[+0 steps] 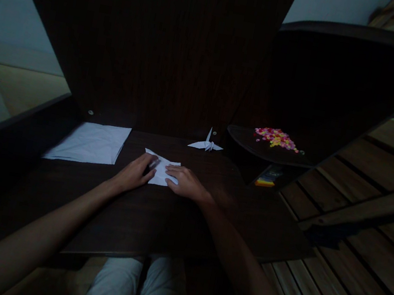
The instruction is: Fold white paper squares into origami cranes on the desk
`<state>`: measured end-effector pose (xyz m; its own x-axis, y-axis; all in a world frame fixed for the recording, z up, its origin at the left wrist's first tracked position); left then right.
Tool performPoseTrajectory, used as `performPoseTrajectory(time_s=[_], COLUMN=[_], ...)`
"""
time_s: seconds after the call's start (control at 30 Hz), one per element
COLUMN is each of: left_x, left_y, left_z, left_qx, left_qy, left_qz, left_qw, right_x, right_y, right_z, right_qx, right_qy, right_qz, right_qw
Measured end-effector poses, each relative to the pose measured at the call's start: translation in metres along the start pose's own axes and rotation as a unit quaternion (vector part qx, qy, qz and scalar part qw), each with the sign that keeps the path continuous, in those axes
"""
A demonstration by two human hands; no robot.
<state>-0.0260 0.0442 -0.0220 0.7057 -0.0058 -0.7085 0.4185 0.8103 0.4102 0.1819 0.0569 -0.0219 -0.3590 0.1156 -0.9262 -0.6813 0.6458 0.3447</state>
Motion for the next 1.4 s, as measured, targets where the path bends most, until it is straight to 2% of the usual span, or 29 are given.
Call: performPoseTrajectory(time_s=[0.2,0.33,0.53,0.83,1.0,1.13,1.3,1.4], left_x=[0.002,0.004,0.005,0.003,-0.001,-0.003,-0.003,-0.003], left_y=[0.000,0.000,0.000,0.001,0.003,0.003,0.003,0.003], left_z=[-0.005,-0.009,-0.013,-0.021,-0.023,-0.020,-0.019,-0.020], left_qx=[0.028,0.034,-0.009,-0.043,-0.083,-0.104,-0.100,-0.094], left_qy=[0.065,0.074,0.074,0.103,0.135,0.158,0.170,0.173], left_qz=[0.004,-0.022,-0.074,-0.082,-0.097,-0.103,-0.103,-0.099], left_qw=[0.998,0.996,0.995,0.990,0.983,0.977,0.975,0.975], right_x=[-0.001,-0.003,-0.012,-0.018,-0.021,-0.018,-0.009,0.000], right_y=[0.001,0.002,0.001,-0.002,-0.004,-0.003,0.001,0.002], right_z=[0.000,0.001,0.007,0.022,0.026,0.025,0.018,0.016], right_qx=[-0.020,-0.038,-0.043,-0.041,-0.035,-0.024,0.040,0.036], right_qy=[0.014,0.010,0.018,0.088,0.121,0.138,0.062,0.035], right_qz=[0.009,0.009,-0.039,-0.104,-0.113,-0.087,0.011,0.010], right_qw=[1.000,0.999,0.998,0.990,0.986,0.986,0.997,0.999])
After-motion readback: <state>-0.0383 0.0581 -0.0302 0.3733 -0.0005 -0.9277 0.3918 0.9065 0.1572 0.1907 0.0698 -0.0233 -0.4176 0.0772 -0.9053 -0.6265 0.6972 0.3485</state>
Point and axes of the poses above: each hand's wrist, its own y-axis towards the middle knuckle, its own x-axis out of the palm, z = x × y, the point moved 1 cm from there along y, towards the middle knuckle, and after that the axes turned 13 degrees about -y, right-handed, at the moved point
